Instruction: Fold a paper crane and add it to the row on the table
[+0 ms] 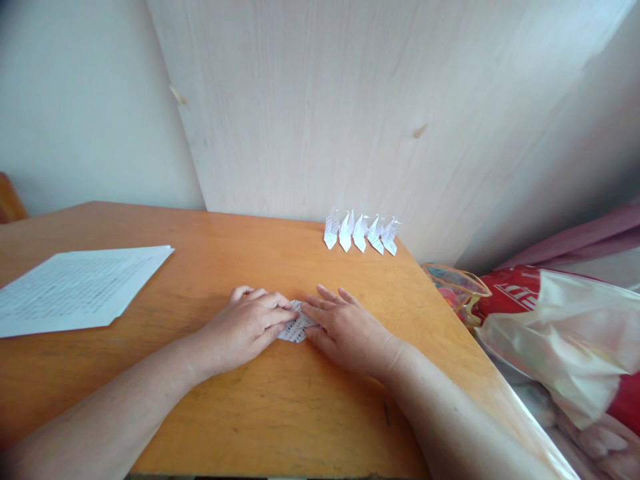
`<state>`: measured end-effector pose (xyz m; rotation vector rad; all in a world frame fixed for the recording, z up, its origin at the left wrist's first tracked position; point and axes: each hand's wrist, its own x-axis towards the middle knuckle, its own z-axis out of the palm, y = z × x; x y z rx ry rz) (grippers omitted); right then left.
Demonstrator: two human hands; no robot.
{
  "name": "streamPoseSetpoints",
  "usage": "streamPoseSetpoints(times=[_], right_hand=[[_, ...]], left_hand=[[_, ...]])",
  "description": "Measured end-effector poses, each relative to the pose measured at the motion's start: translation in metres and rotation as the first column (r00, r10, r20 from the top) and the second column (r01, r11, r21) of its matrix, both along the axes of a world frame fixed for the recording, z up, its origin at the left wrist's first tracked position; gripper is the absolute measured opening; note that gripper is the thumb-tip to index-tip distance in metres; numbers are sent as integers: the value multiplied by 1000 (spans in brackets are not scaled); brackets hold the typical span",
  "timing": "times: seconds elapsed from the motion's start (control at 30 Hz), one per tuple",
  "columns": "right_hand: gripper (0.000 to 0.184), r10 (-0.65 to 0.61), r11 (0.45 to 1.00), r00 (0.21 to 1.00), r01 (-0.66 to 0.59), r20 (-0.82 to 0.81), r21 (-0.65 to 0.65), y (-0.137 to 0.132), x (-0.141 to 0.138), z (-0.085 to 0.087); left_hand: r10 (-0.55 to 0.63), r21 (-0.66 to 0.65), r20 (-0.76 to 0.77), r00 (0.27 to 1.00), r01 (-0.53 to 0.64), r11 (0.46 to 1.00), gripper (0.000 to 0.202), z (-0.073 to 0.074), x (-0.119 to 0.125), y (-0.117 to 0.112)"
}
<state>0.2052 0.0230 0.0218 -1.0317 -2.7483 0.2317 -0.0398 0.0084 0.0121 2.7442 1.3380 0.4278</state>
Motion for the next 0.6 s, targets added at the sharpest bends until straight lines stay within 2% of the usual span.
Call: streamPoseSetpoints(times=[0.1,0.23,0.33,0.43,0.5,0.6], right_hand=[[47,-21,999,997,23,73,-27,-3,-4,1],[40,-59,998,992,61,115,-8,-1,0,6],[32,-128,992,987,127,101,22,1,6,8],[27,-207,974,978,204,16,94,2,10,9],[24,-188,970,980,196,-67,142,2,8,8],[22,-45,987,985,69,-165,143,2,2,6]], left_hand=[[-1,5,-17,1000,1,1000,31,1,0,0],[-9,5,-30,1000,9,1000,30,1,-1,0],[-6,5,-32,999,6,1000,31,0,-1,1],[-1,1,-25,1000,1,1000,31,-1,-2,1],[4,-2,-22,1000,-4,1000,31,-1,-1,2],[5,-9,-23,1000,-6,1000,31,0,-1,1]])
